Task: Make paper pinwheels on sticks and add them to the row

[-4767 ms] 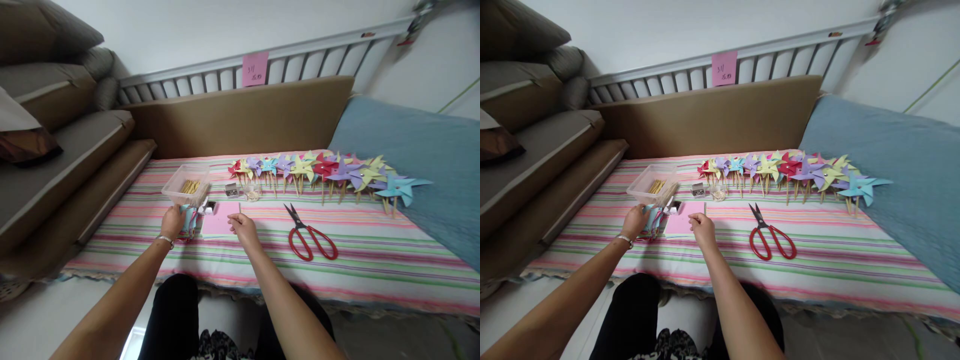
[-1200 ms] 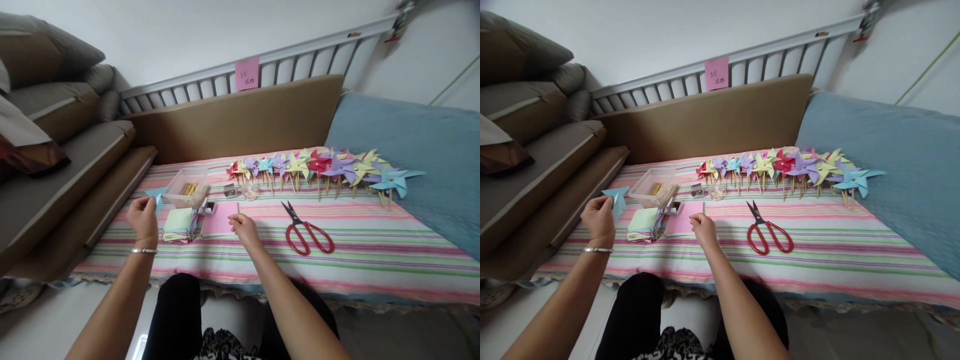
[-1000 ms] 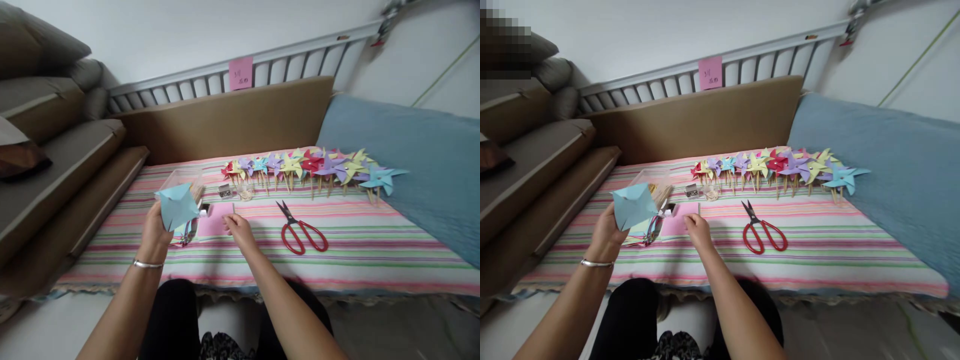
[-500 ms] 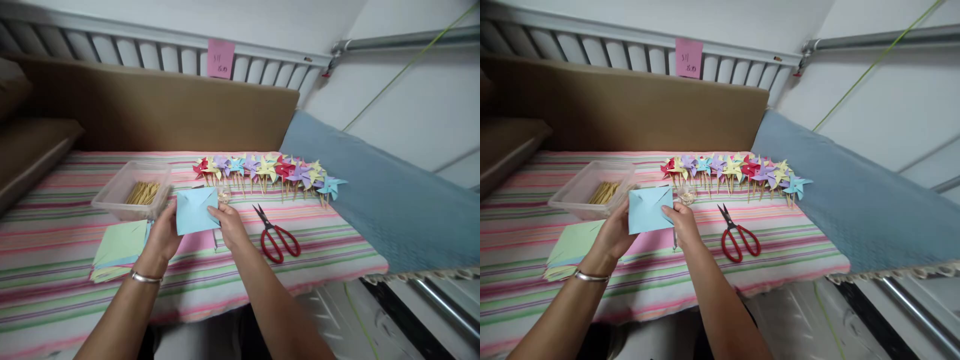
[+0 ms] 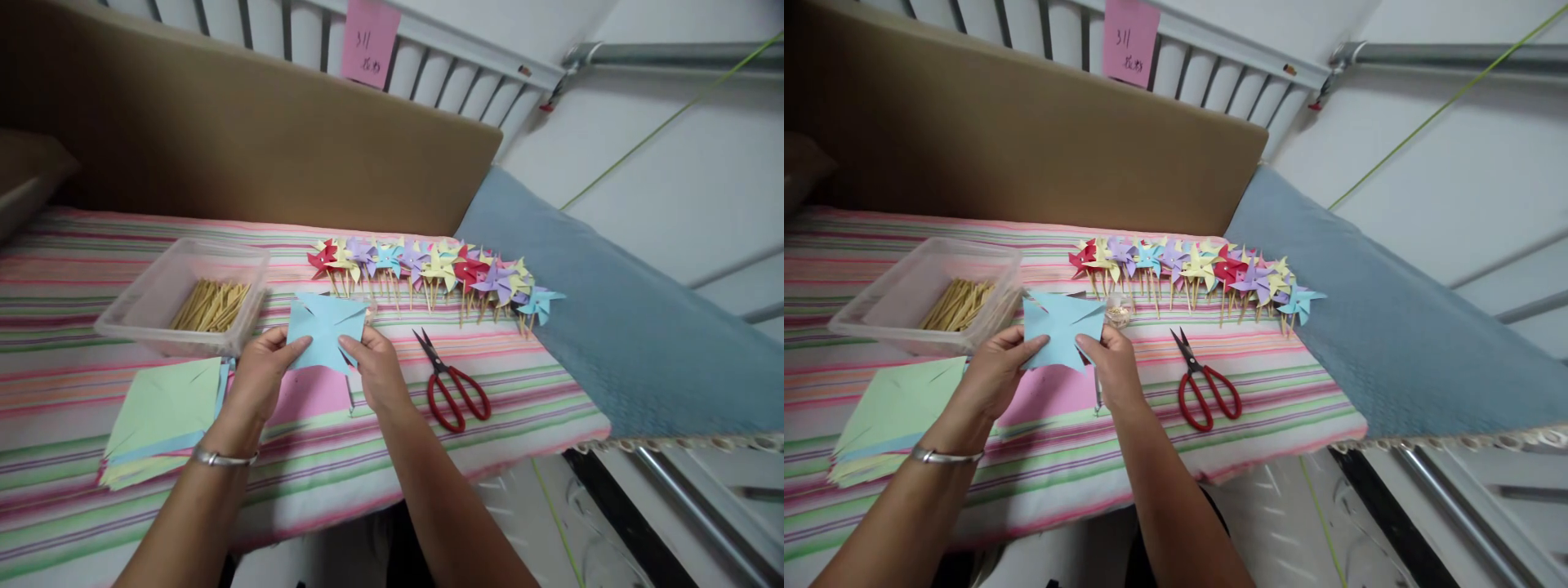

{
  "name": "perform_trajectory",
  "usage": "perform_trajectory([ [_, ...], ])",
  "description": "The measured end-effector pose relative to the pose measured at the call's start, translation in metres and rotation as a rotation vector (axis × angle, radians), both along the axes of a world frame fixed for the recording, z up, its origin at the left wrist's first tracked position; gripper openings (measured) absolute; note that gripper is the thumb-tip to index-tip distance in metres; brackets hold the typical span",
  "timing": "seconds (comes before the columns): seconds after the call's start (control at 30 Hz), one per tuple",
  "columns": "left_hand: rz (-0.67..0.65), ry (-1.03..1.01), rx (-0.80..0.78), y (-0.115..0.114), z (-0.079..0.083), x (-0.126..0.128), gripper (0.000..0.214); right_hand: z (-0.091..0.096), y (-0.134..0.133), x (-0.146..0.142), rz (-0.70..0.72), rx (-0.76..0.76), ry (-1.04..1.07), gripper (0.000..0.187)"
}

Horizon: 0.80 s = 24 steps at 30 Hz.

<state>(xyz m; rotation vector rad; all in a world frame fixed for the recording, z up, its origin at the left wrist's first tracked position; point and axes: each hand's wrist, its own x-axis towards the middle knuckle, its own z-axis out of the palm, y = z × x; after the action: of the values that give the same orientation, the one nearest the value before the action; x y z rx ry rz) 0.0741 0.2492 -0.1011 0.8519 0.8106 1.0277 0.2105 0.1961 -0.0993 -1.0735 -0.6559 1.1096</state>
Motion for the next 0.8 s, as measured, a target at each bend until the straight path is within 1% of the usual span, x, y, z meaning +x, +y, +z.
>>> perform_trajectory([
  [0.1, -0.01, -0.006, 0.02, -0.001, -0.002, -0.006, 0.028, 0.0, -0.002, -0.002, 0.041, 0.002, -0.015, 0.021],
  [0.23, -0.037, -0.036, -0.025, -0.003, -0.004, -0.011, 0.03, -0.001, -0.004, -0.003, 0.067, -0.017, 0.057, 0.026],
  [0.37, -0.081, -0.043, -0.06, -0.002, -0.005, -0.009, 0.03, 0.002, -0.006, -0.001, 0.071, -0.001, 0.086, 0.029],
  [0.53, -0.122, -0.022, -0.03, -0.001, -0.007, -0.01, 0.031, 0.004, -0.007, 0.002, 0.1, 0.016, 0.088, 0.034],
  [0.7, -0.131, -0.039, -0.019, -0.002, -0.007, -0.012, 0.027, 0.005, -0.007, 0.003, 0.117, 0.022, 0.14, 0.033],
  [0.8, -0.17, -0.044, -0.021, -0.003, -0.004, -0.013, 0.028, 0.006, -0.007, 0.003, 0.12, 0.02, 0.151, 0.034],
])
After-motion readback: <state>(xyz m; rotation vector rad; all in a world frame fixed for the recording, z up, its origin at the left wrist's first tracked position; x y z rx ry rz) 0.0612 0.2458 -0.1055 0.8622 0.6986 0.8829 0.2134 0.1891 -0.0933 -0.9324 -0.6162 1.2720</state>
